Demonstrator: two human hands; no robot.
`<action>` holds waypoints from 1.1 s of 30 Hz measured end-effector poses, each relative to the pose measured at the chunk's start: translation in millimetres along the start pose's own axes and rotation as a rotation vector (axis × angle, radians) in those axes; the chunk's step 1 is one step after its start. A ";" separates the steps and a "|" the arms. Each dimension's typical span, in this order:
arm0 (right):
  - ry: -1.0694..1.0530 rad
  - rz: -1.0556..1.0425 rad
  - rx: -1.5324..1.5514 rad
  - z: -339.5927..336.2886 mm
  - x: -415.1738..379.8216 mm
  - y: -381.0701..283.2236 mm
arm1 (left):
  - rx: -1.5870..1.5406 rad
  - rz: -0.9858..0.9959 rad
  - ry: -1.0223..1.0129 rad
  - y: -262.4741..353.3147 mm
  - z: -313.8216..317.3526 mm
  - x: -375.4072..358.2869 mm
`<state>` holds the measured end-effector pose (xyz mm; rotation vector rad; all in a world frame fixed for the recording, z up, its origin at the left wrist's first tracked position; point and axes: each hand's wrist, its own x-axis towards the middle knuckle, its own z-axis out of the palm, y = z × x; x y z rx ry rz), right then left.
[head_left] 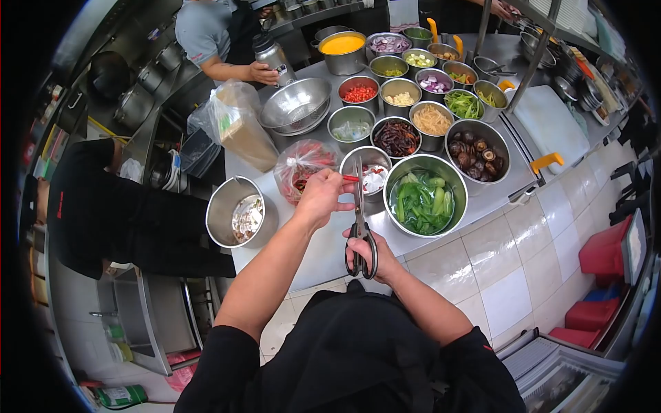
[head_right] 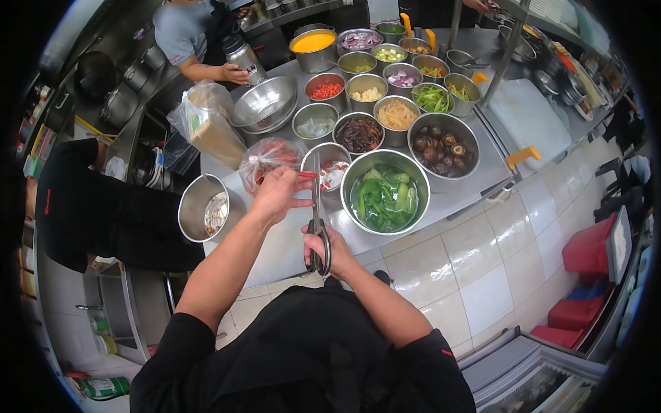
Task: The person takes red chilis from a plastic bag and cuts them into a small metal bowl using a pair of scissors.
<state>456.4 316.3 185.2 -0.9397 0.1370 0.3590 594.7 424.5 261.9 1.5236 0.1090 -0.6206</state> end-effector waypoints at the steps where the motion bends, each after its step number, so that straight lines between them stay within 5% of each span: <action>1: -0.003 0.005 0.030 2.3 -1.0 -0.2 | 0.007 0.003 0.002 0.9 0.8 -0.4; 5: -0.011 0.049 0.325 1.8 2.3 0.3 | 0.043 0.021 0.031 -0.8 1.1 2.2; 9: -0.011 0.054 -0.065 -5.2 1.4 -2.7 | 0.058 0.042 0.024 -2.0 1.8 5.7; 13: 0.010 0.001 0.335 0.9 6.1 3.6 | 0.081 0.037 0.024 -1.6 5.3 5.1; 17: 0.000 0.078 -0.100 -7.0 1.5 -7.5 | 0.097 0.047 0.023 0.3 7.1 6.0; 21: 0.024 0.016 0.318 -2.1 7.4 4.1 | 0.094 0.044 0.010 -1.8 8.3 7.6; 25: 0.000 0.053 -0.063 -9.3 3.9 -4.0 | 0.112 0.044 0.022 -4.8 7.2 10.3; 29: 0.024 0.017 0.294 -1.8 7.4 0.1 | 0.122 0.037 0.023 -0.6 10.3 5.3; 33: -0.004 0.084 -0.130 -10.5 5.4 -5.9 | 0.127 0.045 0.020 -4.8 7.7 11.5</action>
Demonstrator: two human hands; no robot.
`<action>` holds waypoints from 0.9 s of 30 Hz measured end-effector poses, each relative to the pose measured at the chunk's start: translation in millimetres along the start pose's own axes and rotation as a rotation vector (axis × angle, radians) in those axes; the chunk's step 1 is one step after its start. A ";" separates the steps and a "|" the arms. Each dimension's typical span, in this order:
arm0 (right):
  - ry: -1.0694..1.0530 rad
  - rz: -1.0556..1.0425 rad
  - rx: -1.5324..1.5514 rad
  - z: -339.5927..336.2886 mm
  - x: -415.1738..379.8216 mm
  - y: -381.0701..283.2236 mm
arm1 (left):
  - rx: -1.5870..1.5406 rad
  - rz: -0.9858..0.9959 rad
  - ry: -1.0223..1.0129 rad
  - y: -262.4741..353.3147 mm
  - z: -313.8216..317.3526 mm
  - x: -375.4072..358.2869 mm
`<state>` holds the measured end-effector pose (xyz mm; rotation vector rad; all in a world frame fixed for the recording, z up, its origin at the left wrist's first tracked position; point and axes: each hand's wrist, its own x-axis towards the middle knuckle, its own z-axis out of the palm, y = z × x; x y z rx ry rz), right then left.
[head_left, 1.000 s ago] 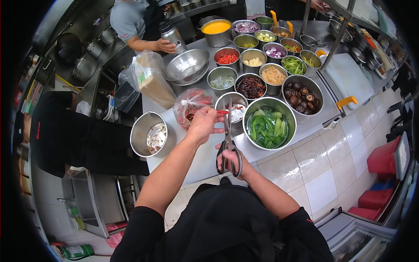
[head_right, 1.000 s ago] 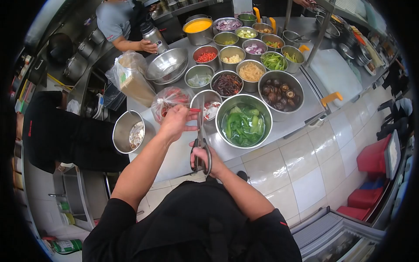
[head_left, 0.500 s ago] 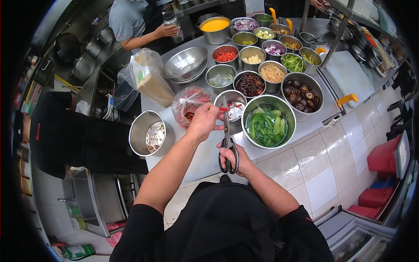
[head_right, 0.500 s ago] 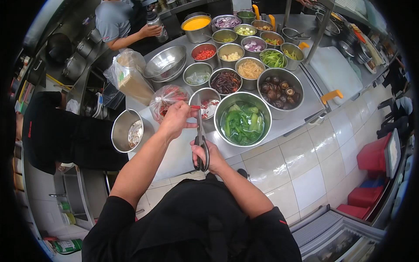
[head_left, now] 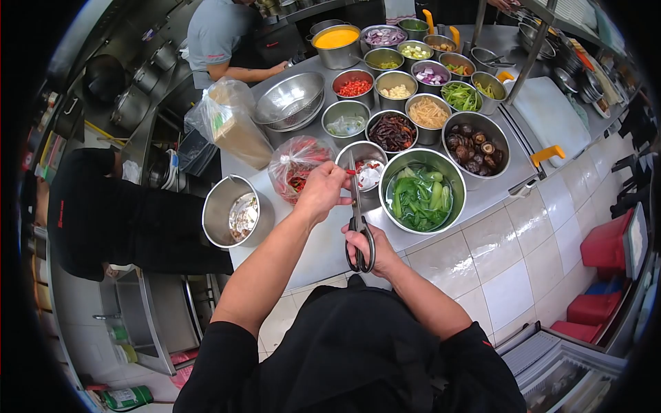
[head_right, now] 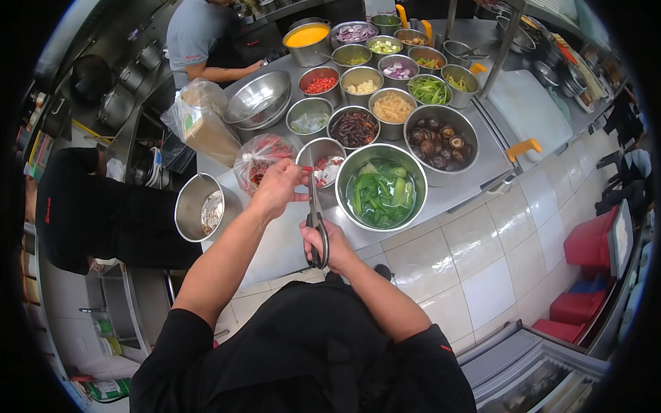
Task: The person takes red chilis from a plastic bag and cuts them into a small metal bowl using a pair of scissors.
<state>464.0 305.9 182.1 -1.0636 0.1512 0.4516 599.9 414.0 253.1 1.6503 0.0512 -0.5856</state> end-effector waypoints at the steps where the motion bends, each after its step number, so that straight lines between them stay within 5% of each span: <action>1: -0.001 -0.024 0.129 2.5 0.7 1.6 | -0.001 -0.005 0.000 0.3 0.3 0.0; 4: 0.004 -0.063 0.402 9.1 2.2 4.3 | 0.026 -0.008 -0.005 -1.1 1.2 0.9; 7: 0.022 0.018 -0.002 1.5 -1.2 -1.7 | 0.047 0.003 -0.001 -1.8 1.5 1.2; 11: 0.013 -0.046 0.370 7.7 1.1 5.0 | 0.066 0.002 -0.002 -6.2 1.0 5.0; 15: 0.018 -0.011 0.035 0.5 -1.1 1.2 | 0.091 0.022 0.009 -3.7 1.4 3.7; 19: 0.034 -0.053 0.338 9.6 -1.0 1.6 | 0.120 0.031 0.013 -4.4 1.9 2.6; 23: 0.023 -0.013 0.046 0.3 -2.7 0.6 | 0.127 0.038 0.028 -1.4 3.6 -0.7; 27: 0.030 -0.038 0.284 6.7 -5.5 -6.0 | 0.152 0.038 0.015 -6.4 1.5 2.3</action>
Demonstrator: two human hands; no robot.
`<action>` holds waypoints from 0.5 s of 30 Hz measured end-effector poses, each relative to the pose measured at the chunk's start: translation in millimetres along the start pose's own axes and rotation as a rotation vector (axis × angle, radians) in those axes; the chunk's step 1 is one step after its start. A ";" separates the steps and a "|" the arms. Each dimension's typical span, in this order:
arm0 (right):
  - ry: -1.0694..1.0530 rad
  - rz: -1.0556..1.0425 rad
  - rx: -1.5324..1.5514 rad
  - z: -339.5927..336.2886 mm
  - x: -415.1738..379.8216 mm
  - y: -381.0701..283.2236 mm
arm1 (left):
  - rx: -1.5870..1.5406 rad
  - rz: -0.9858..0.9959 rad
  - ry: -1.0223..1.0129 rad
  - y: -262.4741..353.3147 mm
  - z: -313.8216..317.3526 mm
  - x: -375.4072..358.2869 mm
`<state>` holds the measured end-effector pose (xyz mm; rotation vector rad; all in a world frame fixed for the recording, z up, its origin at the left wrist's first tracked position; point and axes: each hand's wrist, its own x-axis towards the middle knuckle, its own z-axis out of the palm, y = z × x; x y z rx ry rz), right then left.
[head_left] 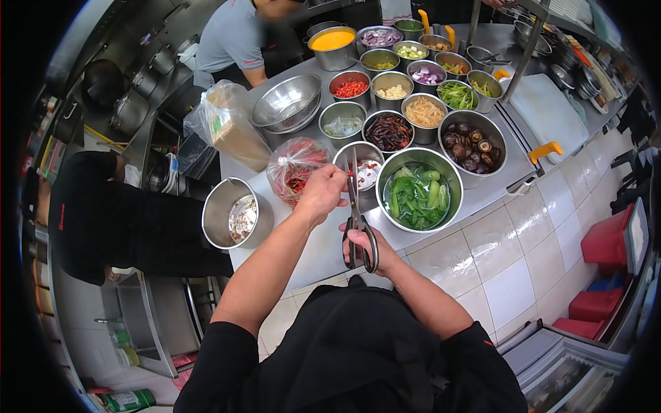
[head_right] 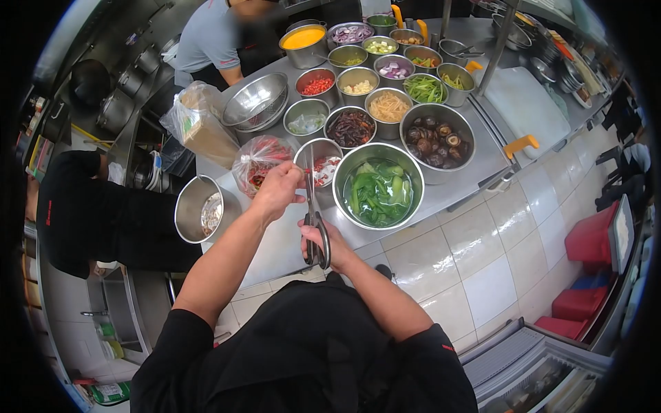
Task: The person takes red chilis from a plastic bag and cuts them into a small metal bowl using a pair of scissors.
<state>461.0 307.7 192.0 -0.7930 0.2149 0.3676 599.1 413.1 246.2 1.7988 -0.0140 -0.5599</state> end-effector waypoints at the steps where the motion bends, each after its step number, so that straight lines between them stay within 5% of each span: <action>1: -0.009 -0.030 -0.077 -4.2 2.0 4.5 | -0.001 0.002 0.001 1.4 0.3 -1.0; 4: -0.017 0.007 -0.218 -9.1 -0.3 4.6 | 0.007 0.004 0.001 2.7 0.8 -1.3; 8: 0.005 -0.011 -0.033 -5.2 -0.7 3.5 | 0.016 -0.014 -0.012 0.5 1.1 -0.3; 12: 0.013 0.019 -0.255 -10.0 -1.5 4.3 | 0.003 -0.002 -0.003 1.5 3.8 -0.5; 15: 0.017 0.013 -0.024 -4.8 -2.5 2.3 | 0.008 -0.013 -0.001 3.7 4.8 -2.1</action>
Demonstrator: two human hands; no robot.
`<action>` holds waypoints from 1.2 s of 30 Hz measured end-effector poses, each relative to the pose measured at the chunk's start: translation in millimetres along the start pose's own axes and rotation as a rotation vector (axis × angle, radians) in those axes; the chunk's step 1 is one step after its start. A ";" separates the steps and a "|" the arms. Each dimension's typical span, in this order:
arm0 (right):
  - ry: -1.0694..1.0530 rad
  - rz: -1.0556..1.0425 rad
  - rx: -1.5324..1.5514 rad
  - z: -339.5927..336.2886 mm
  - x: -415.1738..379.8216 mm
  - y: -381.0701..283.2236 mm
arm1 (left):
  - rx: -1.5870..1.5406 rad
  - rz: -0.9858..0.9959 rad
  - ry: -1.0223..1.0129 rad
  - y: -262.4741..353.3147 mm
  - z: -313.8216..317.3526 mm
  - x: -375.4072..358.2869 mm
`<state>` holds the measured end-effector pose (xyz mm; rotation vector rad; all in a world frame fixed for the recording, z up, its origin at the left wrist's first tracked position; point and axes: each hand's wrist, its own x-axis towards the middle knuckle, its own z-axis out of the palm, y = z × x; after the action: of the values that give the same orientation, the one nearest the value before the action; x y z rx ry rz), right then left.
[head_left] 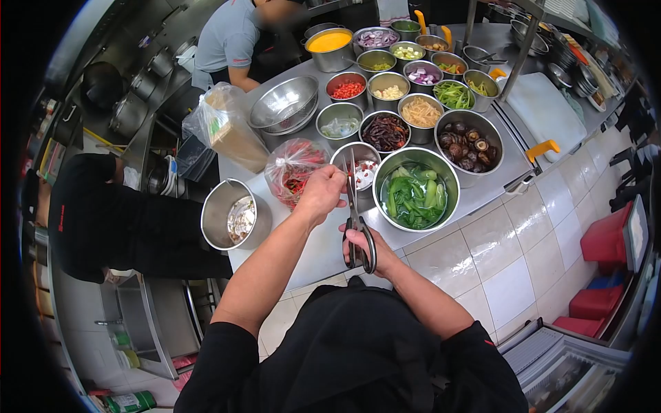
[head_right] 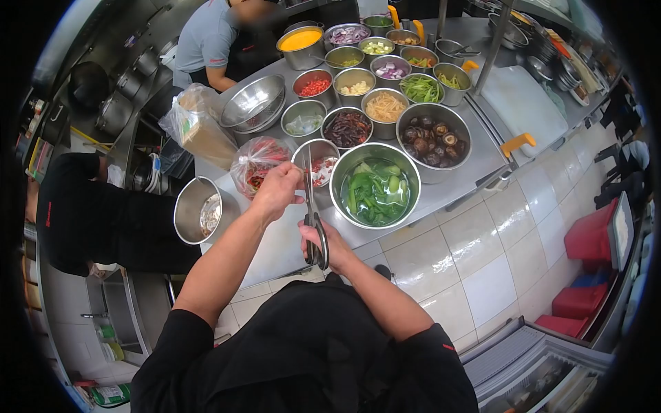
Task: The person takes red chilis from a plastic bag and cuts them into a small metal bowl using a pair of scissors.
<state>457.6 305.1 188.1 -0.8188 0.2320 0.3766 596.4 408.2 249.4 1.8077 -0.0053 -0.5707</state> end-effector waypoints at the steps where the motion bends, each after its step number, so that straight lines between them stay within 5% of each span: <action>1: 0.004 -0.007 -0.070 -0.8 -0.1 -0.6 | -0.004 0.002 0.001 -1.2 0.0 0.7; 10: 0.027 -0.031 -0.202 -5.9 2.1 0.9 | -0.008 0.001 -0.011 -2.7 -0.5 3.9; 16: 0.008 -0.023 -0.028 -1.2 -0.1 -3.0 | -0.002 -0.004 -0.030 -3.7 -2.0 6.5; 19: 0.022 -0.019 -0.287 -7.8 1.0 -5.0 | -0.001 -0.005 -0.033 -0.5 -1.8 6.0; 23: 0.071 -0.027 -0.256 -2.4 1.5 0.1 | -0.068 -0.018 -0.024 -0.1 -3.9 2.9; 29: 0.119 -0.108 -0.244 -6.4 3.0 1.9 | 0.038 0.268 0.250 6.8 -83.5 -43.4; 31: 0.117 -0.119 -0.226 -4.2 2.8 0.5 | 0.160 0.300 0.396 -7.9 -142.9 -51.8; 32: 0.116 -0.123 -0.221 -3.6 2.4 -0.9 | 0.466 0.287 0.472 -2.4 -163.5 -64.9; 36: 0.118 -0.125 -0.254 3.6 4.1 -2.1 | 1.087 0.241 0.595 2.0 -180.4 -96.3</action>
<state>462.4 307.4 190.5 -1.1016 0.2445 0.2426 581.0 598.2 323.5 2.9153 -0.1506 0.2501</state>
